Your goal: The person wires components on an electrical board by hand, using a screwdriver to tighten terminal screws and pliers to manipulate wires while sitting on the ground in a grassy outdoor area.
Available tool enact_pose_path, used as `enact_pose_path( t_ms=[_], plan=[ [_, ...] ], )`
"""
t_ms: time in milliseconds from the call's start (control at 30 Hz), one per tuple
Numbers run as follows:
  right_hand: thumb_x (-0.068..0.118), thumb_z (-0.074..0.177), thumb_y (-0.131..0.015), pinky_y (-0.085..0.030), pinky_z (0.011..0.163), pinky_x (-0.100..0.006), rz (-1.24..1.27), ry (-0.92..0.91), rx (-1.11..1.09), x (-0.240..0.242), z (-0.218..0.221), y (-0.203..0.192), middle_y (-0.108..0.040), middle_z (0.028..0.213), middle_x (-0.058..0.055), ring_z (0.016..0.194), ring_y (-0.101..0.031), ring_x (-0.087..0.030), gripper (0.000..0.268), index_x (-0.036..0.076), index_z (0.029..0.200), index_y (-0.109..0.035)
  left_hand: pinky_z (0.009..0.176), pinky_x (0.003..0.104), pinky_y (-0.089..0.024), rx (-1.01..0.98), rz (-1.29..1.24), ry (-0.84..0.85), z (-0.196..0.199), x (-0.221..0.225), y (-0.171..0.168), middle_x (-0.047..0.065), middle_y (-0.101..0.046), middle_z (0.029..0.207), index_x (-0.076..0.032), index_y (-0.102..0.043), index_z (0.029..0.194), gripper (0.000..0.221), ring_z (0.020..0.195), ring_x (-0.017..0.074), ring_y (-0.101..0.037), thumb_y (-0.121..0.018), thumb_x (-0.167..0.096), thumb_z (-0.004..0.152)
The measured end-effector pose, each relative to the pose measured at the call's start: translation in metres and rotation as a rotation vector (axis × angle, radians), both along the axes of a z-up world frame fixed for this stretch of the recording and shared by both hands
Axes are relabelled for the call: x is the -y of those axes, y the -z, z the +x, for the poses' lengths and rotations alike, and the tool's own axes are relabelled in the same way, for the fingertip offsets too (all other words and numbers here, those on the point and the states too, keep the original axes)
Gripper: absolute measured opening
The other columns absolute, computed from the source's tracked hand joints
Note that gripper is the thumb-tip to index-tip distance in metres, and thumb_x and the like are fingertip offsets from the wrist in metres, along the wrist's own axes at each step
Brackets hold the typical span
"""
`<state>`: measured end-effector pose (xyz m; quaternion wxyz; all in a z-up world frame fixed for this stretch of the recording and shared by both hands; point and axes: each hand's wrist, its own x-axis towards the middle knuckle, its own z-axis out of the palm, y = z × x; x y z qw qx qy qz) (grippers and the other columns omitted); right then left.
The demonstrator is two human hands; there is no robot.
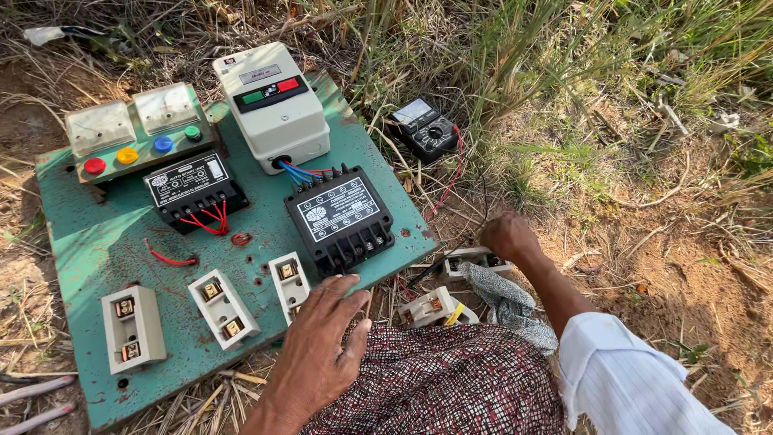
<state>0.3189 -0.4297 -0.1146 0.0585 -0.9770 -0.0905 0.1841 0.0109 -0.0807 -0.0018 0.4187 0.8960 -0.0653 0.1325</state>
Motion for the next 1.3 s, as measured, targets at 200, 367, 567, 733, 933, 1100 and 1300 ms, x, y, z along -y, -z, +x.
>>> enact_pose_path(
  t_ms=[200, 367, 567, 733, 933, 1100, 1300],
  plan=[
    [0.035, 0.102, -0.052, -0.044, 0.046, -0.031, -0.196, 0.005, -0.030, -0.016, 0.012, 0.012, -0.053, 0.062, 0.001, 0.048, -0.040, -0.011, 0.037, 0.013, 0.075, -0.064, 0.115, 0.049, -0.037, -0.065, 0.042, 0.040, 0.010, 0.014, 0.007, 0.020, -0.058, 0.141, -0.002, -0.067, 0.124, 0.038, 0.134, 0.0370, -0.051, -0.064, -0.019, 0.090],
    [0.033, 0.109, -0.041, -0.043, 0.044, -0.029, -0.359, 0.080, -0.075, -0.030, 0.018, 0.017, -0.057, 0.066, -0.004, 0.052, -0.047, -0.012, 0.037, 0.009, 0.094, -0.065, 0.115, 0.052, -0.033, -0.178, -0.013, 0.065, 0.016, 0.019, 0.003, 0.020, -0.052, 0.146, -0.003, -0.065, 0.128, 0.040, 0.136, 0.0381, -0.048, -0.061, -0.023, 0.093],
    [0.040, 0.102, -0.052, -0.046, 0.047, -0.029, -0.382, -0.209, -0.132, -0.006, 0.039, 0.013, -0.058, 0.069, -0.003, 0.054, -0.047, -0.012, 0.035, 0.012, 0.087, -0.066, 0.115, 0.053, -0.034, -0.179, -0.013, 0.046, 0.020, 0.023, -0.005, 0.020, -0.052, 0.146, -0.004, -0.067, 0.127, 0.039, 0.135, 0.0379, -0.050, -0.061, -0.023, 0.093],
    [0.035, 0.105, -0.055, -0.049, 0.051, -0.032, -0.165, -0.105, -0.053, 0.042, 0.058, -0.019, -0.061, 0.073, -0.007, 0.057, -0.052, -0.016, 0.040, 0.006, 0.079, -0.066, 0.113, 0.052, -0.039, -0.242, -0.060, 0.051, 0.024, 0.031, -0.002, 0.019, -0.052, 0.146, -0.007, -0.067, 0.127, 0.039, 0.134, 0.0370, -0.051, -0.062, -0.023, 0.092],
    [0.019, 0.097, -0.064, -0.063, 0.063, -0.032, 0.399, 0.341, -0.063, 0.051, 0.023, -0.028, -0.074, 0.085, -0.014, 0.070, -0.070, -0.018, 0.016, 0.004, 0.091, -0.063, 0.111, 0.053, -0.038, -0.253, -0.067, 0.076, 0.026, 0.037, -0.001, 0.019, -0.051, 0.150, -0.007, -0.067, 0.130, 0.042, 0.134, 0.0366, -0.051, -0.064, -0.023, 0.092],
    [0.021, 0.100, -0.059, -0.061, 0.063, -0.036, 0.389, 0.252, -0.087, 0.049, 0.024, 0.002, -0.075, 0.087, -0.012, 0.070, -0.070, -0.019, 0.015, 0.012, 0.097, -0.069, 0.111, 0.051, -0.040, -0.309, -0.075, 0.056, 0.028, 0.033, -0.008, 0.017, -0.051, 0.148, -0.009, -0.068, 0.132, 0.043, 0.134, 0.0353, -0.052, -0.064, -0.023, 0.091],
    [0.028, 0.095, -0.059, -0.057, 0.053, -0.031, 0.133, 0.000, 0.067, 0.047, 0.043, 0.030, -0.073, 0.084, 0.001, 0.056, -0.063, -0.009, 0.021, 0.021, 0.085, -0.076, 0.111, 0.053, -0.040, -0.325, -0.069, 0.076, 0.033, 0.038, -0.007, 0.017, -0.050, 0.153, -0.010, -0.069, 0.131, 0.044, 0.136, 0.0348, -0.050, -0.067, -0.025, 0.089]
  ],
)
